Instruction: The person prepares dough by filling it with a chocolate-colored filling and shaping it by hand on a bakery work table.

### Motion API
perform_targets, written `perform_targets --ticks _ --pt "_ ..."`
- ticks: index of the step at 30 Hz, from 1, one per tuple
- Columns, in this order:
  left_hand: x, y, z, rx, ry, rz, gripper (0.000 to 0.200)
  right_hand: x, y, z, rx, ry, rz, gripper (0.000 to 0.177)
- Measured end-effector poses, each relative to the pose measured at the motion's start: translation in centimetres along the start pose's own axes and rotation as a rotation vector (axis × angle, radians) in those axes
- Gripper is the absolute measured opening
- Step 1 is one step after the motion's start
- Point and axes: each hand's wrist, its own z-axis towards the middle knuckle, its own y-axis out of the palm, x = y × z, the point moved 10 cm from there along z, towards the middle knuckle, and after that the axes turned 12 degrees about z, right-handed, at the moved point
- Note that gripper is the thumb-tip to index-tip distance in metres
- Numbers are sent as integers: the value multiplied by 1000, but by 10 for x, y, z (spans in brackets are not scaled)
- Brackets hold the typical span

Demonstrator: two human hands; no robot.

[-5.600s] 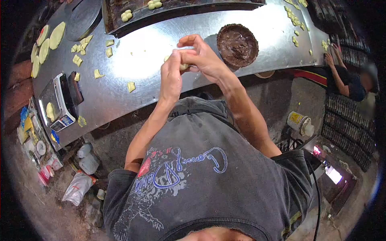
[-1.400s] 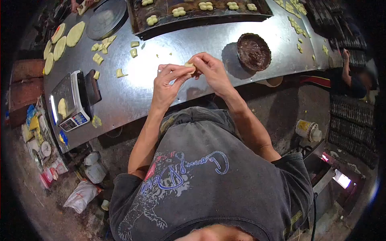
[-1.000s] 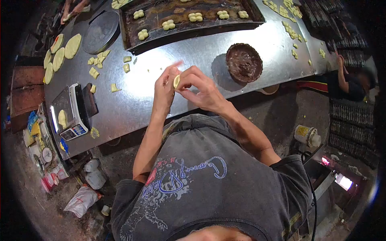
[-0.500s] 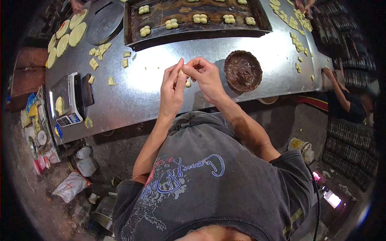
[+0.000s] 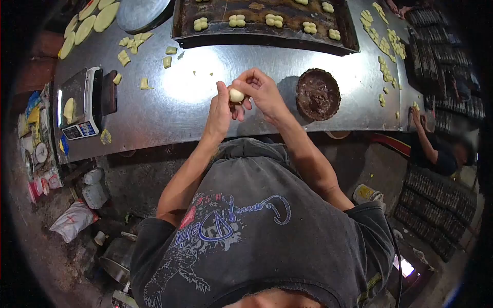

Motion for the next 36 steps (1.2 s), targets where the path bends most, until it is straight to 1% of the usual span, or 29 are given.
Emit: perform_targets --ticks 1,2,5,6,8,9,10,12,13,15,16,18,19,20,21,22,23,25,26,28,29,30,31,32,33,34,35,36 --pt "-17 2 -1 -46 -64 -38 85 13 -6 1 33 -17 -14 22" --pt "-33 0 -4 -28 -134 -61 85 28 -13 -3 45 21 -221 21" --pt "-81 -6 -14 -112 -290 -60 83 -8 33 -45 -138 -715 -851 24" --pt "-82 -5 -22 -147 -319 -125 73 12 30 -44 -238 -519 -709 28" --pt "-89 -14 -26 -96 -352 5 68 37 4 -32 -138 -413 -586 27" --pt "-94 -21 -25 -81 -329 114 65 50 -7 -24 -88 -361 -522 27" --pt "-100 -28 -23 -64 -309 225 63 55 -22 -13 24 -364 -549 29" --pt "-134 -44 6 -52 -176 530 61 73 -49 13 171 -310 -616 32" --pt "-139 -47 20 -29 -50 636 61 82 -63 23 246 -286 -648 34" --pt "-138 -47 40 13 211 843 63 126 -75 45 110 -154 -824 46" --pt "-129 -43 45 43 314 878 61 139 -73 49 43 -90 -910 52" --pt "-113 -28 50 103 520 936 60 142 -69 36 93 -164 -944 54" --pt "-120 -22 58 43 511 926 58 145 -70 32 116 -200 -964 56" --pt "-128 -16 65 -14 499 915 56 148 -75 31 167 -222 -842 54" --pt "-131 -9 67 -74 484 903 53 149 -75 32 186 -179 -795 54" --pt "-131 -7 70 -43 462 899 45 150 -76 32 209 -133 -746 55" --pt "-134 -2 73 -60 443 957 45 151 -78 31 237 -88 -694 55" --pt "-137 3 85 -101 418 1084 45 152 -78 34 147 -17 -689 55" --pt "-145 8 89 -212 382 1130 48 151 -79 34 108 16 -682 55" --pt "-137 10 92 -437 308 1227 55 144 -77 43 -52 -33 -741 60" --pt "-126 3 90 -430 308 1083 57 144 -72 44 -134 -58 -770 62" --pt "-119 -9 87 -420 303 940 60 141 -72 43 -77 -29 -876 66" --pt "-114 -23 88 -407 297 797 62 136 -66 40 -20 1 -981 70" --pt "-101 -46 89 -251 382 853 62 132 -59 37 38 36 -1088 74" --pt "-107 -75 99 -128 395 854 60 130 -53 35 118 -16 -1101 73" --pt "-114 -104 107 -1 404 847 58 136 -45 31 192 -66 -1118 73" --pt "-110 -133 106 164 412 941 52 142 -41 30 260 -118 -1140 72" --pt "-111 -158 103 282 354 978 48 156 -34 33 256 -120 -1158 66"
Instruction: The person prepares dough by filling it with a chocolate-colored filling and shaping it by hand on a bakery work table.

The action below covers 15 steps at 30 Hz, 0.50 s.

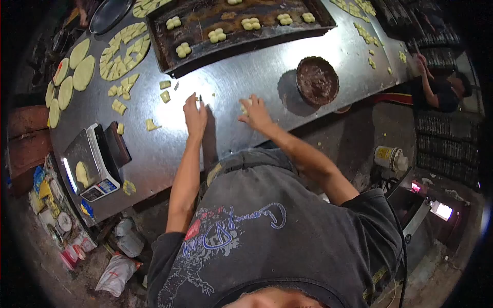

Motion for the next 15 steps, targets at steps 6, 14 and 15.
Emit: perform_targets --ticks 6,14,15 --pt "-46 -28 -31 250 -270 353 51 -33 46 15 -659 461 885 43" --pt "-46 -28 -13 216 -343 451 52 -167 -154 271 -62 -226 653 55" --pt "-52 -23 -13 187 -349 467 55 -181 -179 295 54 -293 575 57"
